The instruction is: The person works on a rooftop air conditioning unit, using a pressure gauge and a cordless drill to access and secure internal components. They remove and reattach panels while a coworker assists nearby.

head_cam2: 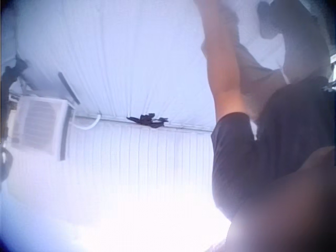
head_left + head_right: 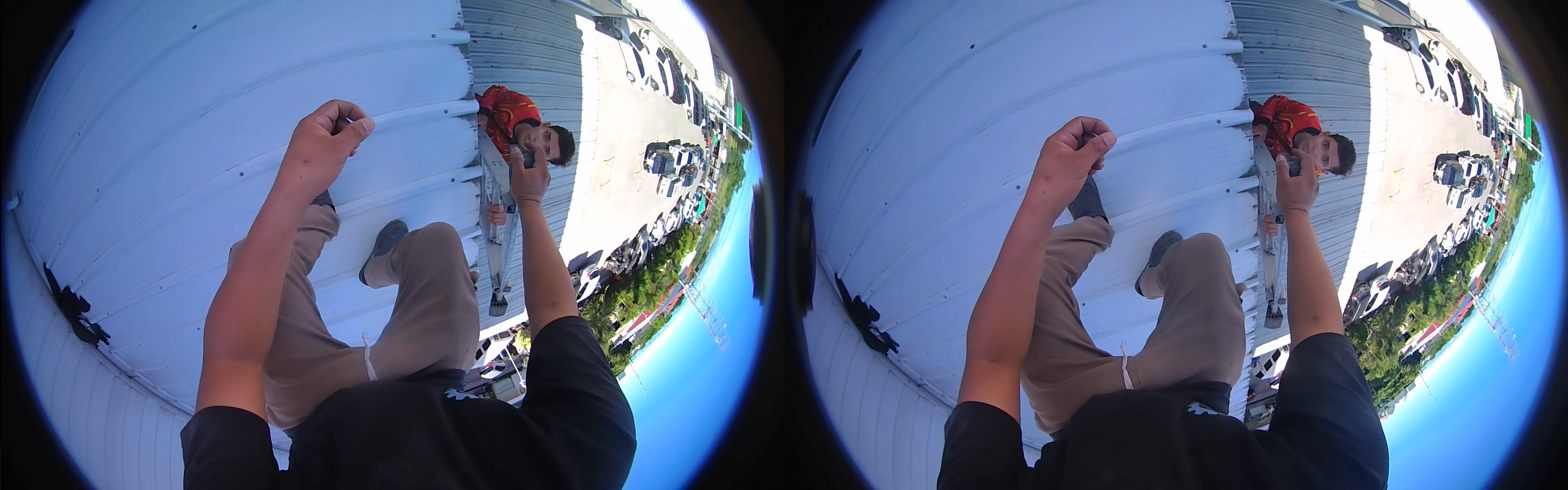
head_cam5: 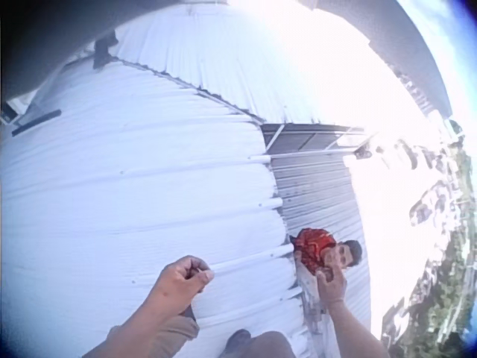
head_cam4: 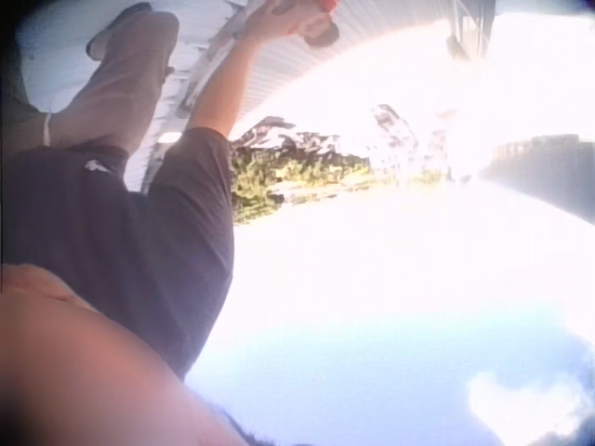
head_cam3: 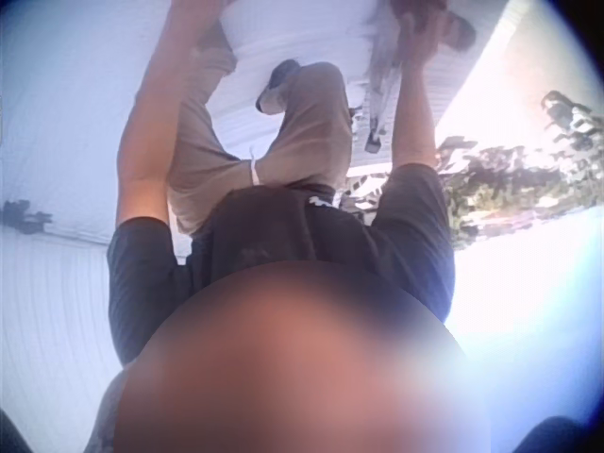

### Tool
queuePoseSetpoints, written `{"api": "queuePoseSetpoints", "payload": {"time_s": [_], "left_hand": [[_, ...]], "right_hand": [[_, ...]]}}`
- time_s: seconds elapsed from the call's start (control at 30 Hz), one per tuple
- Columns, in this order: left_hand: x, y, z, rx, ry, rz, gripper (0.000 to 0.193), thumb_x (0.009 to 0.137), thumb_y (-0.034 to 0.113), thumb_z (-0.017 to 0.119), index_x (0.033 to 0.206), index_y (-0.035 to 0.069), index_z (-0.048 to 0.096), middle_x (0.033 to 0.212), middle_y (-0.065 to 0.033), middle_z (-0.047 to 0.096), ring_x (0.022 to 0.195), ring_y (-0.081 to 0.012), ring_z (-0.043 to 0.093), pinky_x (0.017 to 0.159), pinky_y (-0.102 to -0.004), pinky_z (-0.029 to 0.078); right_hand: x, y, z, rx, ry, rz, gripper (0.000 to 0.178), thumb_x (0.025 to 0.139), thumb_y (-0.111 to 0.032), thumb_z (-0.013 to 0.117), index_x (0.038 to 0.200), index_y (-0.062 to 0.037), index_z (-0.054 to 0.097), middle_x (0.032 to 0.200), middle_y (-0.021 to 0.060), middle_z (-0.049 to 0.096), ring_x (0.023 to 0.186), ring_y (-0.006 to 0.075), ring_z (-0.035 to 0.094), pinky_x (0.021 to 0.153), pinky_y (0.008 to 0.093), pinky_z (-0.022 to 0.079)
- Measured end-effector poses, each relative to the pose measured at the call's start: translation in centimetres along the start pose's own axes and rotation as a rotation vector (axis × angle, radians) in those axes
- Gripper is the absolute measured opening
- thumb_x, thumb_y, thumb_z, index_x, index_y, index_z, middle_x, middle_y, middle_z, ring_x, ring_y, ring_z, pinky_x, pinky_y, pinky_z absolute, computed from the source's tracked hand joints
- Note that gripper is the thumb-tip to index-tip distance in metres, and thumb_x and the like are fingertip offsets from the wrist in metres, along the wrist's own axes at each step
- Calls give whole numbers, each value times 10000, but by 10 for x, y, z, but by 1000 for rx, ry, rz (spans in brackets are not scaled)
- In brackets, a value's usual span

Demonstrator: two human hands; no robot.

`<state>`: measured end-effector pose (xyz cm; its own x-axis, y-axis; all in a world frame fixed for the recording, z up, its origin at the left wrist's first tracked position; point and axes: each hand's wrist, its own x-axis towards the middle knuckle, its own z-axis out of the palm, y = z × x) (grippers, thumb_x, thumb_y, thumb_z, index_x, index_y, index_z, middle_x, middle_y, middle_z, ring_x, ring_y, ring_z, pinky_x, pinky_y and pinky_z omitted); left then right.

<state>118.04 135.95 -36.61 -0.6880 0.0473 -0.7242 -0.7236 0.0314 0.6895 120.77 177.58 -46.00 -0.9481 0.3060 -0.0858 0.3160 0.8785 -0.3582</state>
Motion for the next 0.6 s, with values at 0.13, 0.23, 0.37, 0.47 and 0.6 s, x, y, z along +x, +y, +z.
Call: {"api": "queuePoseSetpoints", "payload": {"time_s": [0.13,0.23,0.37,0.47,0.6], "left_hand": [[14,15,-4,369,-4,192,277,926,261,697,1097,47,659,791,5,587,719,-99,537,683,-282,471],[6,27,-6,461,40,348,368,908,256,709,1215,67,637,833,-20,614,749,-120,565,704,-303,489],[-13,29,-10,642,94,461,501,882,260,731,1331,89,586,872,-44,640,795,-154,608,731,-332,513],[-22,20,-10,752,116,523,568,870,277,746,1378,103,560,899,-52,652,829,-172,633,749,-349,521],[-29,12,-8,858,189,578,547,876,245,738,1378,110,567,892,-54,656,812,-175,630,756,-348,520]], "right_hand": [[-5,-5,0,45,31,67,336,852,-380,733,1082,-138,699,1008,137,724,946,324,700,854,411,528],[-6,-15,-5,76,87,51,326,846,-371,740,1058,-124,711,969,135,726,907,309,704,829,410,531],[-4,-23,-3,131,182,-33,332,841,-361,739,1059,-111,718,940,126,728,886,288,705,818,399,530],[-6,-24,0,105,210,-35,348,844,-377,725,1063,-108,722,951,126,730,891,280,705,810,389,530],[-6,-31,-4,101,137,69,412,863,-435,676,1114,-111,712,1005,140,732,968,301,699,858,398,520]]}}
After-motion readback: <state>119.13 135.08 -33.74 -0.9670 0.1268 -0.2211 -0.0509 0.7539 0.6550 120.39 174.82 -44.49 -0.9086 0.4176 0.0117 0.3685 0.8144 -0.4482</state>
